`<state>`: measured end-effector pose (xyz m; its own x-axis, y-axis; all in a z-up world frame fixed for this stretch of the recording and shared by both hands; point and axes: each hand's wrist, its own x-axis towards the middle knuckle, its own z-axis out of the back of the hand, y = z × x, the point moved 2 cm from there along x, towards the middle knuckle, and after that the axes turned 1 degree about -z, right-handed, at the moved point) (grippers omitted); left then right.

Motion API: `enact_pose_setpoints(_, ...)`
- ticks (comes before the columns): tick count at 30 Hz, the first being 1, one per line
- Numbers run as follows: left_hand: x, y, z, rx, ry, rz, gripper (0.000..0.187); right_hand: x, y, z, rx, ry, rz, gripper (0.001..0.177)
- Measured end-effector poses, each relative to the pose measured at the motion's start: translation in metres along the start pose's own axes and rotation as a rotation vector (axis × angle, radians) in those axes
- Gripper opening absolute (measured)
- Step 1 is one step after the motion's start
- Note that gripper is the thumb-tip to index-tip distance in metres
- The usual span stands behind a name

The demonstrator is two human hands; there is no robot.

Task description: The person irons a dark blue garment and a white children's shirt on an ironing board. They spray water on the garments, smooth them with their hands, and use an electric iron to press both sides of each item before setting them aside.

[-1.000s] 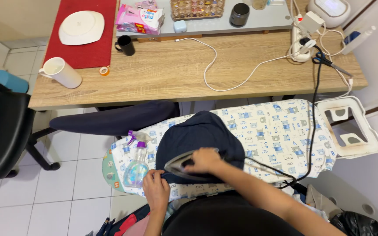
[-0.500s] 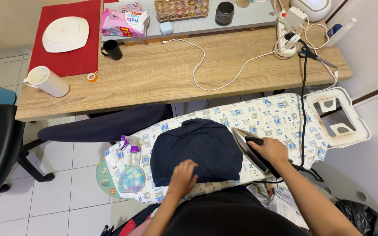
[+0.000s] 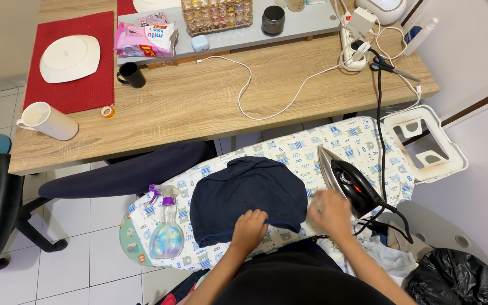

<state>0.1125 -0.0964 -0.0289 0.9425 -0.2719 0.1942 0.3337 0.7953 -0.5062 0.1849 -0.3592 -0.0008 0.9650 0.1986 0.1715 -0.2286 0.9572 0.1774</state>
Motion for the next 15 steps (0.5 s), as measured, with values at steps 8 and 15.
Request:
enact_pose_setpoints(8, 0.025, -0.037, 0.057, -0.282, 0.108, 0.168, 0.022, 0.000, 0.066, 0.010, 0.952, 0.491, -0.126, 0.049)
enact_pose_setpoints(15, 0.043, -0.080, 0.173, -0.234, -0.503, 0.092, 0.050, 0.058, 0.138, 0.104, 0.809, -0.018, 0.547, 0.043)
